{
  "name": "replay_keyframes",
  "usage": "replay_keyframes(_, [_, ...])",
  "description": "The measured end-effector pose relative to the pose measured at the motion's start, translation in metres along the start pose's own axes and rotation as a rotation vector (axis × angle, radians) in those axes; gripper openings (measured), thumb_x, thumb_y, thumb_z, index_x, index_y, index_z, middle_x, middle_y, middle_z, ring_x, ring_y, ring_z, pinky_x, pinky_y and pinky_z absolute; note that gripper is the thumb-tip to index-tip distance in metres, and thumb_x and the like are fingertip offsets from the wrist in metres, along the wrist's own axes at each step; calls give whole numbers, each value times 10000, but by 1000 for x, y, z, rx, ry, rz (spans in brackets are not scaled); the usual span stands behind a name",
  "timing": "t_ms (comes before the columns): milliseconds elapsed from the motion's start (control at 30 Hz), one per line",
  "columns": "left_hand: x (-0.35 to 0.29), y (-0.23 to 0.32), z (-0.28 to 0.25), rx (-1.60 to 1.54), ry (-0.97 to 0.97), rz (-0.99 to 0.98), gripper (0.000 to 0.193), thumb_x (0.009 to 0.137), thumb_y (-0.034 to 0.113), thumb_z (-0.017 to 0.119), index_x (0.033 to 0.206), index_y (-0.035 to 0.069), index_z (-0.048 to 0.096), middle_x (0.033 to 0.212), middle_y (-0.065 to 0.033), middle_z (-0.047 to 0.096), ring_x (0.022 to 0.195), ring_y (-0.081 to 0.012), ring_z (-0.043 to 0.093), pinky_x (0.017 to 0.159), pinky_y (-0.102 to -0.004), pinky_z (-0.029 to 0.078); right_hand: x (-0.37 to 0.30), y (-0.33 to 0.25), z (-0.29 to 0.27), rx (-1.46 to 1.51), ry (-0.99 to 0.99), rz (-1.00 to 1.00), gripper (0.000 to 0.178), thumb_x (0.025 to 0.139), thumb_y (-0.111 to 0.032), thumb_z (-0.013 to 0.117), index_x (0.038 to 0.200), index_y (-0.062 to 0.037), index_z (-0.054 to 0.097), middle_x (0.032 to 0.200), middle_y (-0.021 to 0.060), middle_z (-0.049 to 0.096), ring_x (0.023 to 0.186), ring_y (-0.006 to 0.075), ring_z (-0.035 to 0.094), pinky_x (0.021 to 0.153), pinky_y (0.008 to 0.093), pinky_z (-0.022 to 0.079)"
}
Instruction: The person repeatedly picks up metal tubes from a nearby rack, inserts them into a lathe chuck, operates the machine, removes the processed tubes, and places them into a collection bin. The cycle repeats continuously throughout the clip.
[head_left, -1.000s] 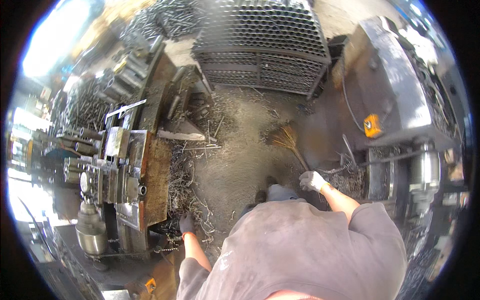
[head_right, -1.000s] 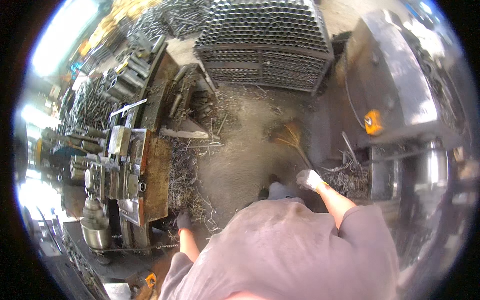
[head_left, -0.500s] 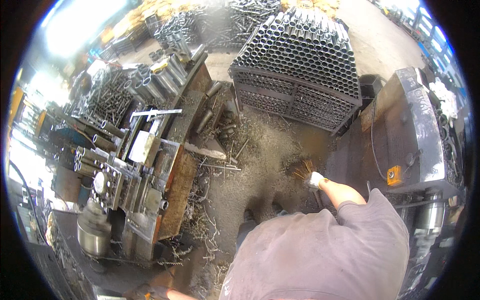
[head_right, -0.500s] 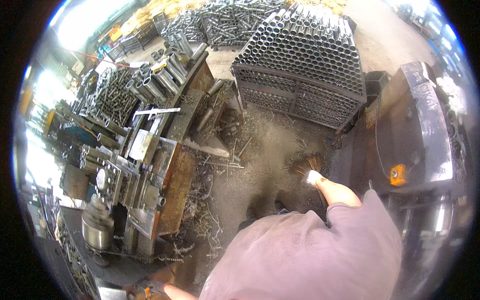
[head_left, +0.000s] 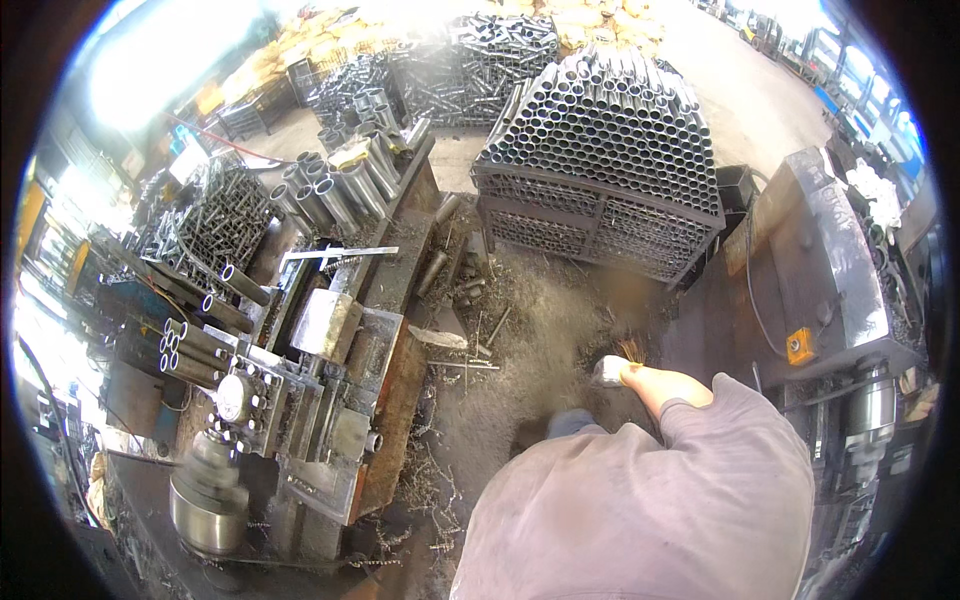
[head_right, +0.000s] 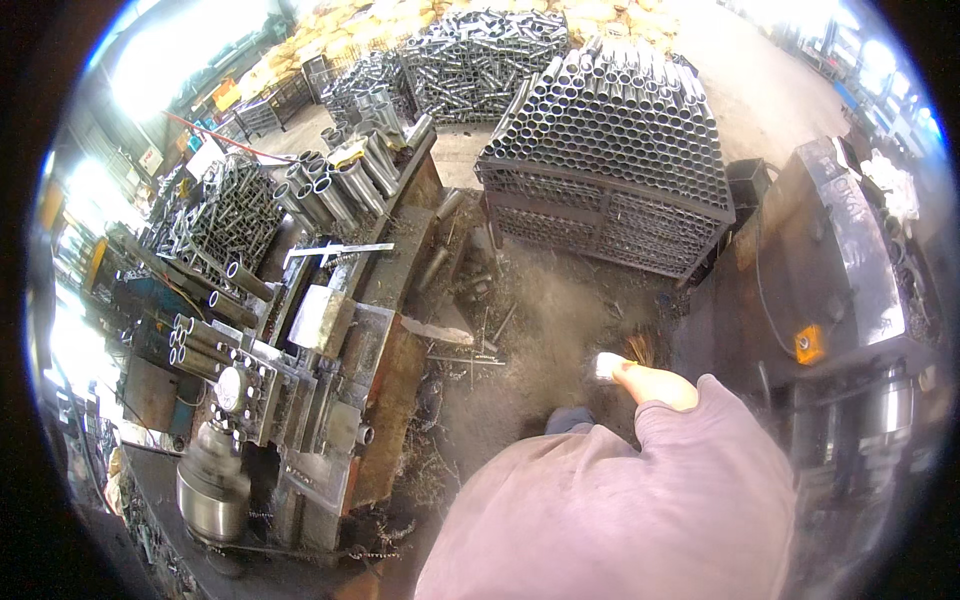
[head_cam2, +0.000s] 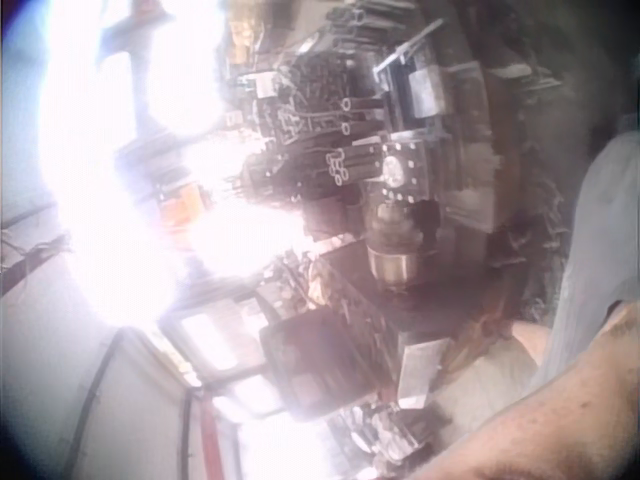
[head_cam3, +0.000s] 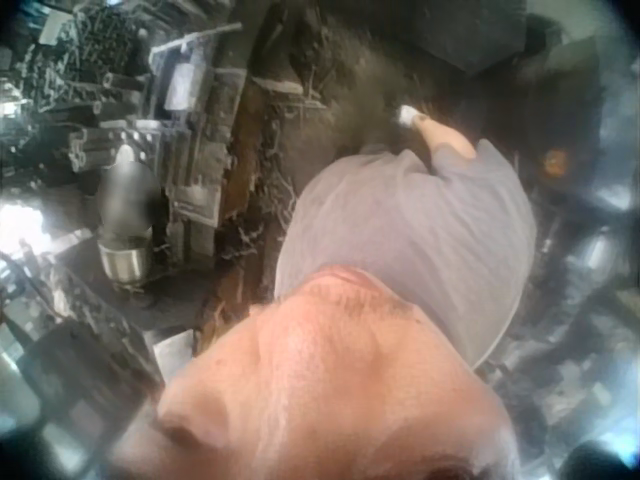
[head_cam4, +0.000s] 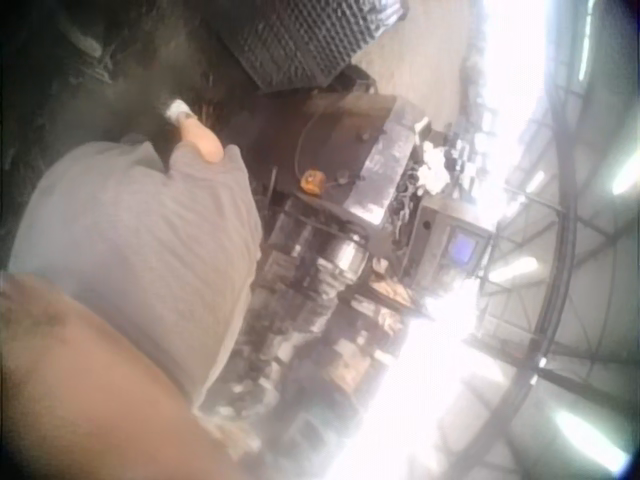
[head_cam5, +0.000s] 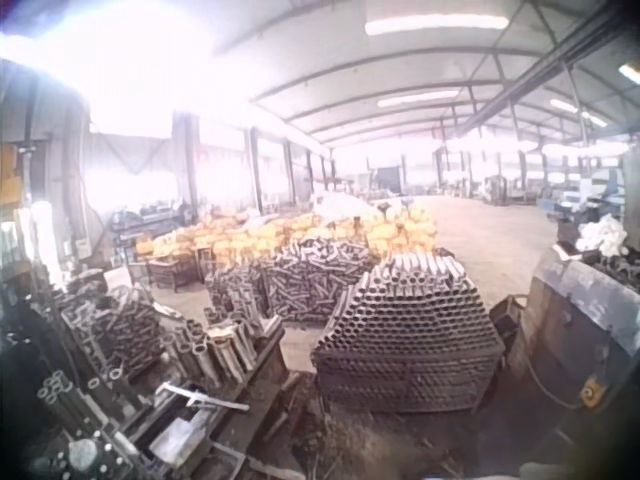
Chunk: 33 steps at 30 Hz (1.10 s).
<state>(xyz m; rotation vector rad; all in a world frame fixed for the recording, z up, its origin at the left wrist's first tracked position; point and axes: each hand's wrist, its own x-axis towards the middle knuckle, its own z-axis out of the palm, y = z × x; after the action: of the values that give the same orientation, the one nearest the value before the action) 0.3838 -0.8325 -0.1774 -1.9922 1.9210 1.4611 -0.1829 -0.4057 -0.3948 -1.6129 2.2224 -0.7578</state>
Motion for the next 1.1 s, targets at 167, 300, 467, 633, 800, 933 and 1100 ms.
replay_keyframes(167, [7,5,17,103,-75,-12,378,962,381,624,1112,53,738,895,-112,764,843,-323,747,768,-459,574,19,71,-15,-273,-132,-314,243,719,-230,751,587,-184,553,537,11,467,458,223,458,464,445,343])
replay_keyframes(300, [12,10,39,188,-129,-39,385,960,395,623,1095,56,744,877,-114,767,842,-334,749,775,-462,572,97,18,-158,-254,102,143,227,887,-251,666,694,-132,650,637,70,576,584,289,581,548,465,457])
replay_keyframes(467, [25,31,80,316,-200,-66,395,957,414,621,1073,59,751,855,-118,771,840,-346,752,783,-465,569,232,-76,-394,-213,366,691,633,934,-296,690,1515,-66,589,1465,213,652,1295,347,675,1097,396,543])
replay_keyframes(633, [40,89,133,443,-234,-48,407,955,433,620,1052,63,759,833,-121,775,838,-359,754,791,-469,566,355,-45,-573,-562,547,821,811,870,-411,771,1584,-163,477,1515,232,561,1287,398,661,1073,482,555])
replay_keyframes(800, [42,222,179,449,-153,72,419,952,451,618,1030,67,767,811,-125,779,837,-371,756,799,-472,564,460,79,-673,-717,459,829,822,852,-403,815,1576,-210,477,1448,231,592,1221,419,689,991,507,584])
replay_keyframes(933, [42,349,222,229,-4,155,414,974,432,638,1122,63,753,928,-137,790,906,-315,760,836,-452,558,514,163,-697,-752,479,723,304,1002,-254,605,1153,-67,791,1088,189,799,1008,347,785,856,476,614])
replay_keyframes(1100, [42,442,250,204,-163,380,438,990,402,677,1245,50,726,1171,-186,771,1077,-329,742,951,-416,554,539,215,-696,-790,451,761,307,1019,-226,557,1103,-64,804,1080,189,799,957,351,792,794,480,618])
